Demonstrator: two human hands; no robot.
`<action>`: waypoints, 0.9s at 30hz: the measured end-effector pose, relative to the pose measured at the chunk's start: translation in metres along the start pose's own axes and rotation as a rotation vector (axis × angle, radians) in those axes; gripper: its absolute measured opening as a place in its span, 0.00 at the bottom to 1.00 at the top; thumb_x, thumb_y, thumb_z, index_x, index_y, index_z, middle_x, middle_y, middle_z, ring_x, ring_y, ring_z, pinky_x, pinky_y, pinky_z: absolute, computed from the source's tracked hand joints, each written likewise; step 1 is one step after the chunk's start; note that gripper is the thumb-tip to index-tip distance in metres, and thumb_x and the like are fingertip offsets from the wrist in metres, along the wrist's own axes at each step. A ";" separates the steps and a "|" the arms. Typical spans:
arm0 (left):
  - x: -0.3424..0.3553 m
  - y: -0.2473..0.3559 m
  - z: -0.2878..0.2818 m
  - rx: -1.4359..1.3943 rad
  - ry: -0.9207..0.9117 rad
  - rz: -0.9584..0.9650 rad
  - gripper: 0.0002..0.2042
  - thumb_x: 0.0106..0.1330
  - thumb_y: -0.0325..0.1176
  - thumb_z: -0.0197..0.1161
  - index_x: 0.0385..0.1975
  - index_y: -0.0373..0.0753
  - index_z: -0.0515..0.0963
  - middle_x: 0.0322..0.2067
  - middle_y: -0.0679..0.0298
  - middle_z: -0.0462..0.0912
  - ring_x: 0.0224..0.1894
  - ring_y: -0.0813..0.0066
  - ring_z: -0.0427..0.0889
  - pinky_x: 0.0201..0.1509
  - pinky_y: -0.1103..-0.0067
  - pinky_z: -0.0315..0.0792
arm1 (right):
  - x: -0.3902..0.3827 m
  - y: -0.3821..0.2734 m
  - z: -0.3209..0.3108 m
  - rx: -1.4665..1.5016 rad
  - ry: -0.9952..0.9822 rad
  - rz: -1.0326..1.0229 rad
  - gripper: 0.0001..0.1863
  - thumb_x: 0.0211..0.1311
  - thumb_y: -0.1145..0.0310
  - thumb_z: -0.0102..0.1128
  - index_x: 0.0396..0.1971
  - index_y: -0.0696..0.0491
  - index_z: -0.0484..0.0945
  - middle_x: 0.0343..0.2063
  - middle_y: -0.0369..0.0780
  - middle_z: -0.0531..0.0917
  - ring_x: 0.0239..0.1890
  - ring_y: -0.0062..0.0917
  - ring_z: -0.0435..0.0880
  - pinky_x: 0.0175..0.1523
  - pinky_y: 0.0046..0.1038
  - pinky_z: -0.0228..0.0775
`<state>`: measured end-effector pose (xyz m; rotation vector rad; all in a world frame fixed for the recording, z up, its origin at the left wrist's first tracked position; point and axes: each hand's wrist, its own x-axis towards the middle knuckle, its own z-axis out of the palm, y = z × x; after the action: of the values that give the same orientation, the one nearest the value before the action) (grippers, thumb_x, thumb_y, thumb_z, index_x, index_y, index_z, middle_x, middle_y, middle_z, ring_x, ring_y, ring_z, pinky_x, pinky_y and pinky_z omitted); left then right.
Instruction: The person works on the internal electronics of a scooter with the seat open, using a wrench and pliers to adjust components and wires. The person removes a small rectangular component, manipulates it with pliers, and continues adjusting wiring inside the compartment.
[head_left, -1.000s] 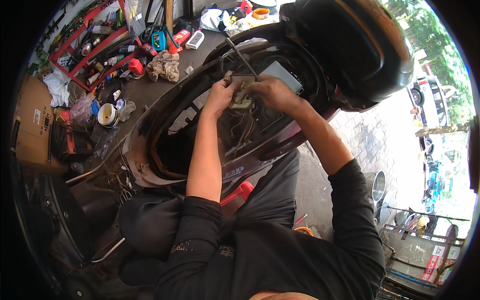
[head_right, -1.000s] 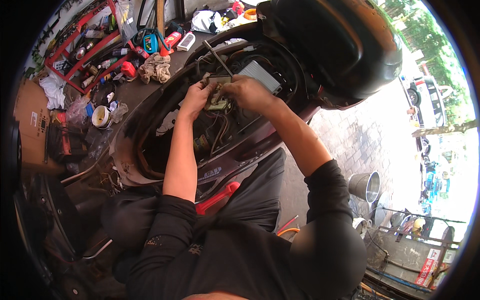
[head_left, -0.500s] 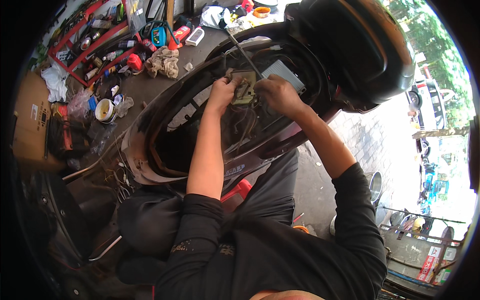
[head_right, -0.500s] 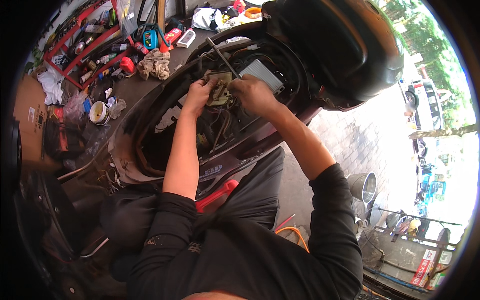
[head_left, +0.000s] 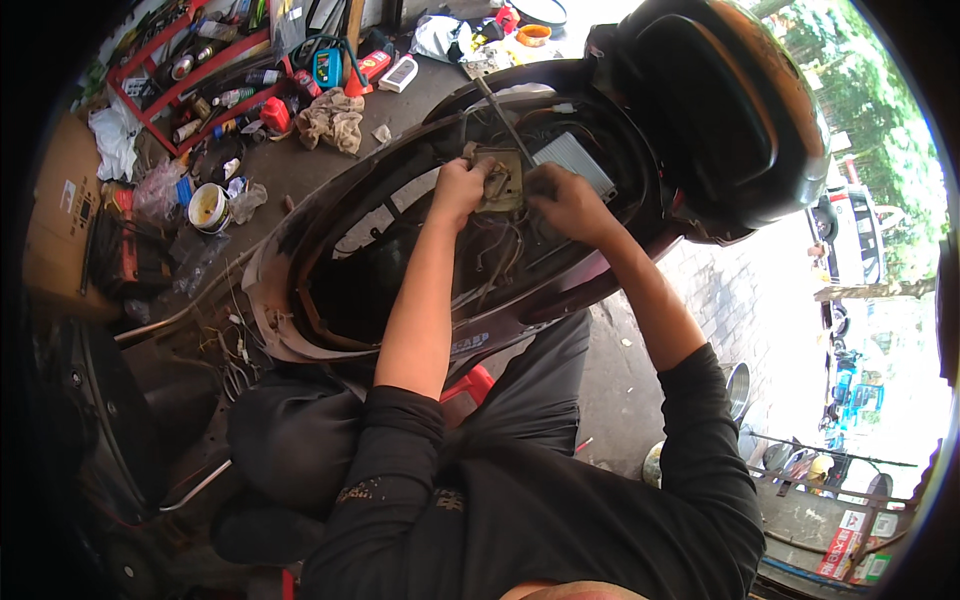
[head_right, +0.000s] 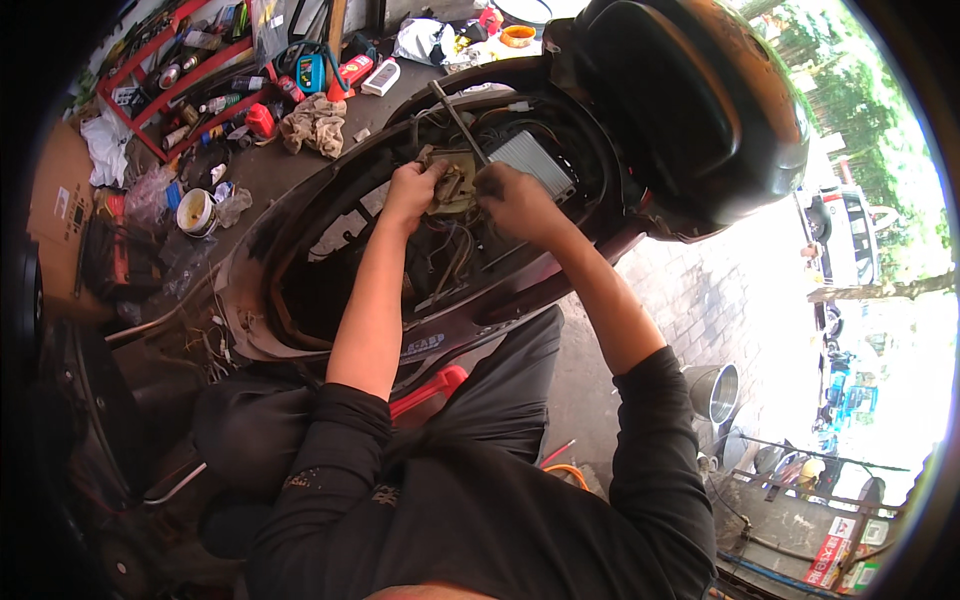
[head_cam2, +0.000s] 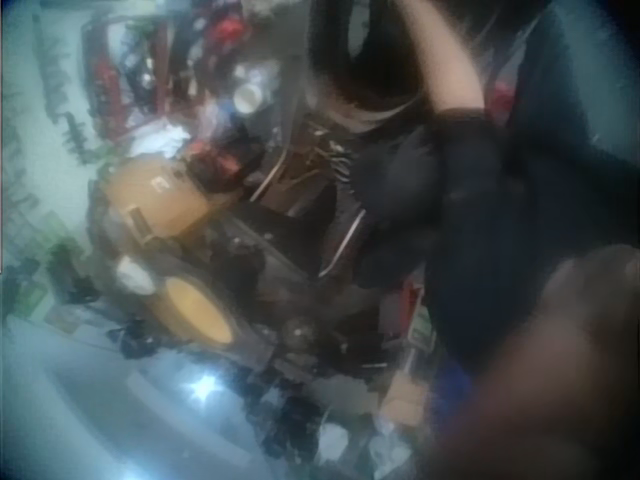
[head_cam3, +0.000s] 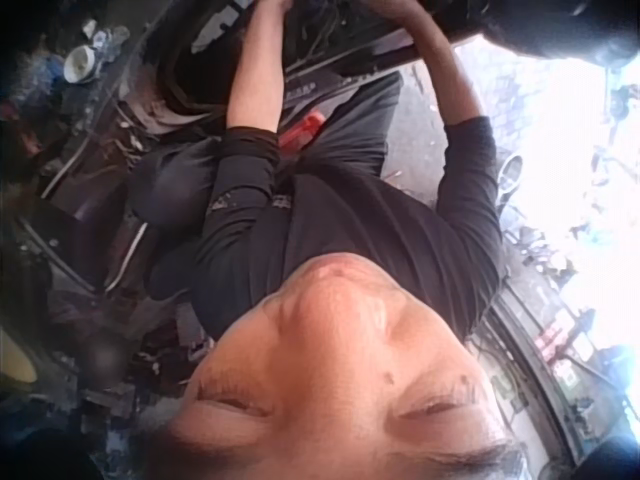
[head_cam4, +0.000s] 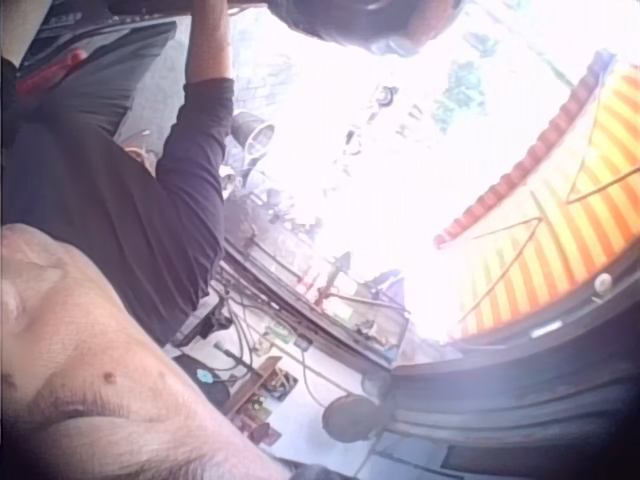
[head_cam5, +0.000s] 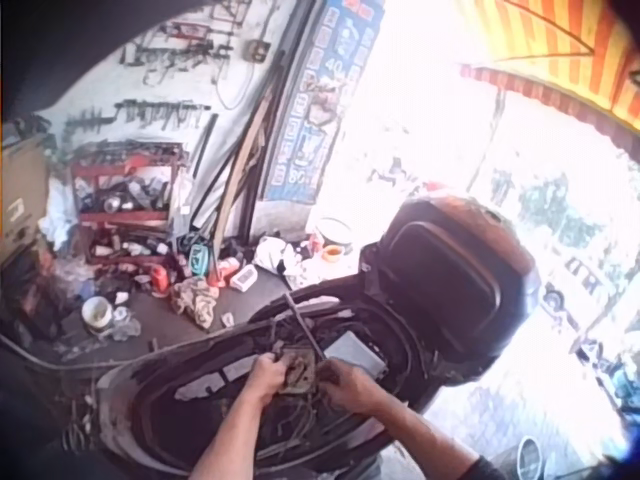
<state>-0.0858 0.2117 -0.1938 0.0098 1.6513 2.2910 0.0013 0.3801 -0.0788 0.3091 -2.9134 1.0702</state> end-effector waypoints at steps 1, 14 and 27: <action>0.001 -0.002 0.000 0.040 0.022 0.009 0.14 0.70 0.36 0.66 0.39 0.27 0.84 0.33 0.60 0.88 0.33 0.77 0.83 0.37 0.76 0.75 | -0.002 -0.004 -0.001 0.072 -0.023 0.069 0.14 0.56 0.76 0.66 0.44 0.57 0.80 0.40 0.47 0.86 0.46 0.38 0.87 0.53 0.33 0.76; -0.005 0.003 -0.001 -0.421 -0.009 -0.090 0.14 0.73 0.35 0.62 0.48 0.30 0.80 0.43 0.59 0.86 0.41 0.71 0.86 0.46 0.74 0.80 | 0.000 -0.002 0.005 -0.032 0.235 -0.054 0.14 0.62 0.70 0.65 0.46 0.58 0.81 0.39 0.44 0.87 0.44 0.32 0.87 0.48 0.32 0.77; -0.014 0.031 0.006 -0.219 0.180 0.244 0.10 0.72 0.33 0.62 0.36 0.31 0.84 0.33 0.64 0.87 0.33 0.80 0.81 0.39 0.80 0.75 | 0.001 -0.008 0.013 0.052 0.196 -0.130 0.17 0.68 0.59 0.63 0.41 0.60 0.82 0.34 0.48 0.87 0.41 0.38 0.87 0.49 0.33 0.75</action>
<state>-0.0794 0.2053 -0.1604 -0.0484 1.5442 2.7194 0.0021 0.3653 -0.0833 0.3668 -2.6586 1.0908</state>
